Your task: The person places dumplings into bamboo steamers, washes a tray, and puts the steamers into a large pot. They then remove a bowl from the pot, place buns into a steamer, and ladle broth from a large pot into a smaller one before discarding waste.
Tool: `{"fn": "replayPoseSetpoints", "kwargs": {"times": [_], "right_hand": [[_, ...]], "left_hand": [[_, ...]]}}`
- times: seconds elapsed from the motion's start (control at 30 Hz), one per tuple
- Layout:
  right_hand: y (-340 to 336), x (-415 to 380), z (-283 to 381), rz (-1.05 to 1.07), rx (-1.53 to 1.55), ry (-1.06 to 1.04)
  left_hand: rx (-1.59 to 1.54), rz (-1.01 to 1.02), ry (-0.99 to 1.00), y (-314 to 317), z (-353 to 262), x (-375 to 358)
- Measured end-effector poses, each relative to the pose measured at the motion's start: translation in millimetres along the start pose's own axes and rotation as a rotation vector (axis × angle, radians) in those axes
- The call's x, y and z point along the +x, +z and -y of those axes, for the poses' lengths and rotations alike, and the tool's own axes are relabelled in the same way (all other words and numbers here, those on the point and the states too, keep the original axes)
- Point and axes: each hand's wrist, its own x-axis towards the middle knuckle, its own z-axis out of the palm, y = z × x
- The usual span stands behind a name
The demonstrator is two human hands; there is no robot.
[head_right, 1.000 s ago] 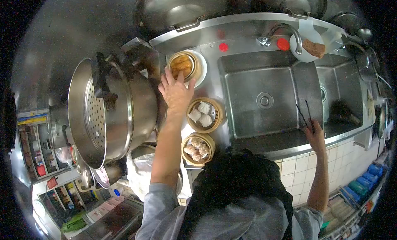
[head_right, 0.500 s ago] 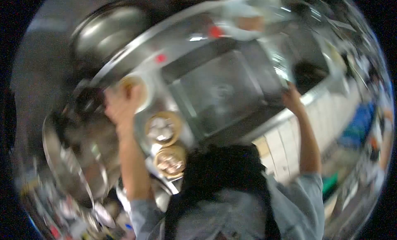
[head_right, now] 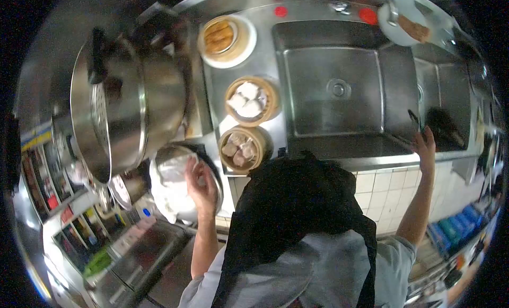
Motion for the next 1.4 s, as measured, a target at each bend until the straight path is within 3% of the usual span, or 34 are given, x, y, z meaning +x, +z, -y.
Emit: {"fn": "replayPoseSetpoints", "kwargs": {"times": [0.03,0.1,0.2,0.23,0.3,0.37,0.53,0.67,0.9,1.13,1.17,1.27,1.33,1.4], "right_hand": [[1,-5,3,0.024,0.076,-0.029],[17,-21,42,-0.017,-0.004,-0.027],[33,-24,76,-0.095,-0.114,-0.096],[32,-21,88,-0.121,-0.151,-0.164],[48,-20,98,-0.112,-0.179,-0.243],[87,-21,110,0.061,-0.149,-0.322],[237,-46,152,0.454,-0.232,-0.279],[330,-74,187,0.639,-0.291,-0.265],[430,-81,214,0.802,-0.560,-0.381],[446,-68,208,0.741,-0.580,-0.589],[442,-68,210,0.736,-0.576,-0.603],[407,-92,236,0.664,-0.644,-0.626],[374,-98,258,0.642,-0.659,-0.603],[338,-107,290,0.628,-0.635,-0.640]], "left_hand": [[-0.071,0.115,-0.366,-6,6,-14],[0.062,0.171,-0.275,-1,30,-21],[0.031,0.370,-0.532,17,41,-11],[0.011,0.359,-0.529,23,45,-7],[0.024,0.424,-0.331,35,58,-5],[0.033,0.429,-0.316,36,54,3],[0.190,0.408,-0.200,42,68,3],[0.143,0.374,-0.218,-24,8,7],[0.148,0.356,-0.310,-213,-96,30],[0.103,0.194,-0.248,-334,-123,92],[0.252,0.180,-0.266,-346,-128,108],[0.220,0.219,-0.202,-369,-95,160],[0.220,0.110,-0.247,-367,-74,195],[0.239,0.252,-0.252,-369,-38,244]]}}
